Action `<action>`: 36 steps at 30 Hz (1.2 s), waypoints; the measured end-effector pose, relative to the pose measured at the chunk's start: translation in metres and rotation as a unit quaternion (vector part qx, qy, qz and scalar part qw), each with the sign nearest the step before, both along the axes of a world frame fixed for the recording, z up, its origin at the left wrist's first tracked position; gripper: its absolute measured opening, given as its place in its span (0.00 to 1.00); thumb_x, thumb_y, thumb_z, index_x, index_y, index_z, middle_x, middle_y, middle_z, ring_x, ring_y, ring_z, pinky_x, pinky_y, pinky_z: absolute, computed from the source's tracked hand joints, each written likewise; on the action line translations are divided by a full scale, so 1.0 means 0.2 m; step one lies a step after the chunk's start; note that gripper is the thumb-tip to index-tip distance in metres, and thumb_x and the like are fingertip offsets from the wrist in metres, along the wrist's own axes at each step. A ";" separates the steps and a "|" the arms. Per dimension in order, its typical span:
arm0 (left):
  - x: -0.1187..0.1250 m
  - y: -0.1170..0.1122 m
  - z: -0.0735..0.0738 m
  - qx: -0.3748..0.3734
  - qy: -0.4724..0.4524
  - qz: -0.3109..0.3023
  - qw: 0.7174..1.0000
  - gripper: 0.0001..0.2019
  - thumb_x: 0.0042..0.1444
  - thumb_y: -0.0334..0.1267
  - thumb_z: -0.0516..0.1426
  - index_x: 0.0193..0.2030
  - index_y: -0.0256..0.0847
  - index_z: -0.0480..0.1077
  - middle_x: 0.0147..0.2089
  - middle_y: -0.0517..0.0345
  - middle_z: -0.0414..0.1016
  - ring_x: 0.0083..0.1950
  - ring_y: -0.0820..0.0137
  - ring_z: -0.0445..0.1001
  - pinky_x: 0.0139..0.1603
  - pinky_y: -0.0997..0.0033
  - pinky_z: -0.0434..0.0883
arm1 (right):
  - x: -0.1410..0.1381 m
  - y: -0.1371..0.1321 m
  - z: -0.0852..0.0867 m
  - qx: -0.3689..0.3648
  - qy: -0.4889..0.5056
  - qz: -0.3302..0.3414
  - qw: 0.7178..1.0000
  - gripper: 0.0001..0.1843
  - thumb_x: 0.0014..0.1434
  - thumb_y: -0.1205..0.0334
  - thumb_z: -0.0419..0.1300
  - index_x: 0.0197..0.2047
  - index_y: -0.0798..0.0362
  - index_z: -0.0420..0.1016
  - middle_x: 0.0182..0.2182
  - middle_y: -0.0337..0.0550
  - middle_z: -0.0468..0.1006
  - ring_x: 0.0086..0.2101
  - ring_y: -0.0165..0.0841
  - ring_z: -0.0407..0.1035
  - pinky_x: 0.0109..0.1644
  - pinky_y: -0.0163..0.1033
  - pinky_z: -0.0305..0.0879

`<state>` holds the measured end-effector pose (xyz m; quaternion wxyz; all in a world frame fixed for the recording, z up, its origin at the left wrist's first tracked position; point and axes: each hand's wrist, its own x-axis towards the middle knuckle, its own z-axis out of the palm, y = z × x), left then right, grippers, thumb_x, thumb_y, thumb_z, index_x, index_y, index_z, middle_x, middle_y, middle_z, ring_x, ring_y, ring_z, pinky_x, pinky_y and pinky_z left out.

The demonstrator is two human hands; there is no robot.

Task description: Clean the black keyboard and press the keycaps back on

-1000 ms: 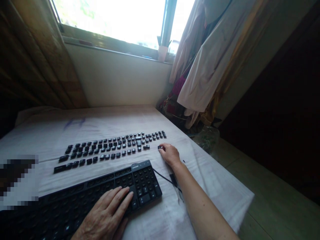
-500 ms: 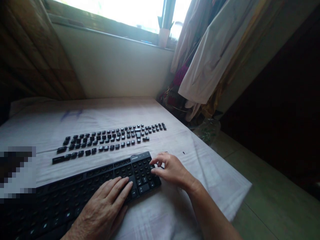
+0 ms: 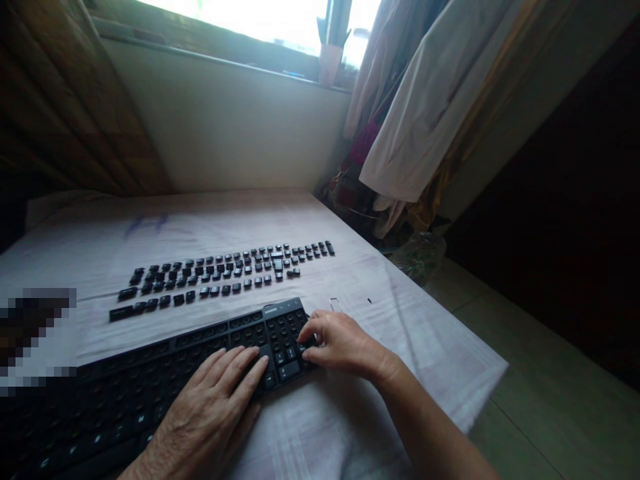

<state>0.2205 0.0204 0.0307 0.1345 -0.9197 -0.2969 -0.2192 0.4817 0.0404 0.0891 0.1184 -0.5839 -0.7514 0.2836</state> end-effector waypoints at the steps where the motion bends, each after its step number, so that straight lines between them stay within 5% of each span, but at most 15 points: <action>1: 0.01 0.00 0.01 -0.002 -0.005 -0.003 1.000 0.18 0.67 0.37 0.49 0.61 0.39 0.69 0.58 0.49 0.74 0.58 0.60 0.72 0.62 0.56 0.67 | 0.00 0.00 0.01 -0.001 -0.010 0.003 1.000 0.12 0.50 0.71 0.66 0.39 0.50 0.83 0.36 0.42 0.80 0.37 0.35 0.73 0.45 0.39 0.68; 9: 0.14 -0.01 0.03 -0.034 -0.044 -0.031 0.998 0.16 0.68 0.40 0.51 0.59 0.43 0.69 0.55 0.51 0.74 0.57 0.61 0.71 0.63 0.56 0.66 | -0.02 0.03 0.05 -0.003 -0.059 0.024 0.998 0.12 0.50 0.70 0.65 0.38 0.50 0.84 0.35 0.42 0.80 0.36 0.35 0.74 0.42 0.36 0.67; 19: 0.21 0.03 0.01 -0.085 -0.003 -0.036 0.996 0.26 0.62 0.49 0.60 0.63 0.42 0.66 0.57 0.47 0.71 0.57 0.55 0.70 0.62 0.50 0.65 | -0.03 0.03 0.06 0.002 -0.086 0.044 0.995 0.10 0.53 0.67 0.66 0.40 0.50 0.84 0.38 0.44 0.81 0.38 0.37 0.74 0.43 0.38 0.66; 36: 0.23 0.01 0.03 -0.109 0.004 -0.019 0.994 0.20 0.63 0.45 0.59 0.60 0.44 0.68 0.54 0.51 0.72 0.55 0.58 0.70 0.63 0.53 0.63 | 0.00 -0.04 -0.03 0.063 -0.042 0.031 0.997 0.11 0.57 0.66 0.66 0.43 0.49 0.86 0.39 0.44 0.83 0.38 0.36 0.78 0.43 0.38 0.70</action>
